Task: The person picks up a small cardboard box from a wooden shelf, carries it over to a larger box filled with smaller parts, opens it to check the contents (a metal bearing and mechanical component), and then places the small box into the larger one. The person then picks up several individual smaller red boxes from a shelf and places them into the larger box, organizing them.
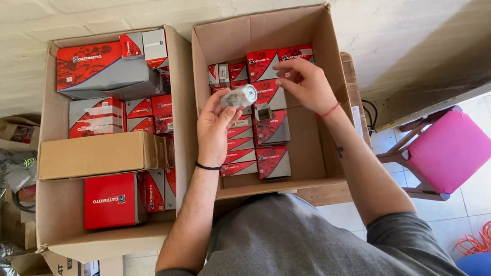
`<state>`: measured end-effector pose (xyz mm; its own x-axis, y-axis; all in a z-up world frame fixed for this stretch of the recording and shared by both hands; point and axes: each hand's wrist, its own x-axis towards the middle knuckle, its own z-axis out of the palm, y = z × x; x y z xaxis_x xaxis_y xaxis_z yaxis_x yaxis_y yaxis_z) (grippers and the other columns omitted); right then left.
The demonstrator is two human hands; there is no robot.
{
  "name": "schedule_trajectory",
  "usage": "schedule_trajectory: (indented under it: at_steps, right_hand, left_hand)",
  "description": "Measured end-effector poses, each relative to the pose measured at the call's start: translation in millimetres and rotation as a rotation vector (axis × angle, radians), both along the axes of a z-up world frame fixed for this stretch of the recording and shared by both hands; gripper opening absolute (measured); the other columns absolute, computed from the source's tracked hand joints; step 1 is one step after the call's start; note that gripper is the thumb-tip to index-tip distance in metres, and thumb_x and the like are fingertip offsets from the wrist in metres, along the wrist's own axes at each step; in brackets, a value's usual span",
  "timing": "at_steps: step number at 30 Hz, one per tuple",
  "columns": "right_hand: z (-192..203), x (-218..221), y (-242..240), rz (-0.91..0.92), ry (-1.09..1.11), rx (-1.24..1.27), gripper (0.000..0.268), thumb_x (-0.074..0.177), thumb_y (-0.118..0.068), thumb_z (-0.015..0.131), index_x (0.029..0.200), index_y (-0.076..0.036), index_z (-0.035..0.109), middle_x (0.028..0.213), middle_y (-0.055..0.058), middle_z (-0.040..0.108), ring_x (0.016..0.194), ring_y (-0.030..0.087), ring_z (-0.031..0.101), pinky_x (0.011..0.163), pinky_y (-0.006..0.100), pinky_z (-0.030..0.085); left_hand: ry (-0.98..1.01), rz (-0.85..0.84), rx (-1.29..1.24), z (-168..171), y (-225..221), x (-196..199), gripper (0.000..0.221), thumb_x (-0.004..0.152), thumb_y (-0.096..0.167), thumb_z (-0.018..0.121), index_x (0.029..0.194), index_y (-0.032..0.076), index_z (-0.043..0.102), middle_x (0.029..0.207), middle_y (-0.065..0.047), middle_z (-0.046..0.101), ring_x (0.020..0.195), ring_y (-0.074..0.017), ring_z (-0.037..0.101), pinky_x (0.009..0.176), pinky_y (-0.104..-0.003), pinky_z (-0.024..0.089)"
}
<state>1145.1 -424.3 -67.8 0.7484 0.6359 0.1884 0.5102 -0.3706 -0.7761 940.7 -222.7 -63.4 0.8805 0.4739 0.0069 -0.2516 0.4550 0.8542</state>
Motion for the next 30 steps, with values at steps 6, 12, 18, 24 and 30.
schedule_trajectory:
  at_steps: [6,12,18,24,30]
  right_hand:
    - [88.3,-68.6,9.4,0.417,0.002,0.460,0.061,0.090,-0.012,0.096,0.146,-0.004,0.074,0.142,0.020,0.070,0.122,0.033,0.074,0.089,0.042,0.068]
    - [70.8,-67.9,13.2,0.297,0.178,0.620,0.029,0.098,-0.009,0.087,0.126,-0.003,0.083,0.135,0.020,0.074,0.116,0.023,0.074,0.092,0.033,0.066]
    - [55.4,-77.9,30.1,-0.081,0.544,0.816,0.009,0.108,-0.006,0.076,0.114,0.001,0.077,0.089,0.010,0.074,0.080,0.016,0.076,0.072,0.031,0.070]
    - [51.4,-81.9,26.0,-0.147,0.456,0.880,0.009,0.113,-0.008,0.070,0.108,0.000,0.073,0.082,0.013,0.071,0.075,0.019,0.074,0.069,0.031,0.065]
    - [88.6,-90.5,18.0,0.468,0.013,0.994,0.071,0.110,0.008,0.066,0.173,-0.001,0.034,0.170,0.032,0.049,0.147,0.037,0.061,0.116,0.047,0.057]
  left_hand:
    - [0.004,0.028,0.237,22.1,-1.7,0.1,0.051,0.098,0.008,0.087,0.145,0.007,0.069,0.131,-0.018,0.076,0.110,-0.0220,0.081,0.096,-0.032,0.071]
    - [0.007,0.050,0.296,42.5,-5.3,-8.1,0.050,0.095,0.009,0.090,0.141,0.006,0.072,0.125,-0.014,0.078,0.104,-0.0165,0.081,0.092,-0.030,0.070]
    - [-0.011,0.042,0.220,26.5,-1.3,-6.3,0.050,0.095,0.008,0.089,0.141,0.003,0.071,0.123,-0.018,0.078,0.104,-0.0226,0.083,0.091,-0.033,0.071]
    - [0.027,0.035,0.073,28.5,1.1,-6.5,0.042,0.104,0.016,0.080,0.143,0.003,0.069,0.125,-0.015,0.076,0.109,-0.0279,0.083,0.096,-0.030,0.069]
    - [0.047,0.018,0.026,21.7,4.5,-5.9,0.042,0.106,0.019,0.079,0.145,0.005,0.069,0.127,-0.014,0.077,0.114,-0.0306,0.083,0.100,-0.031,0.068]
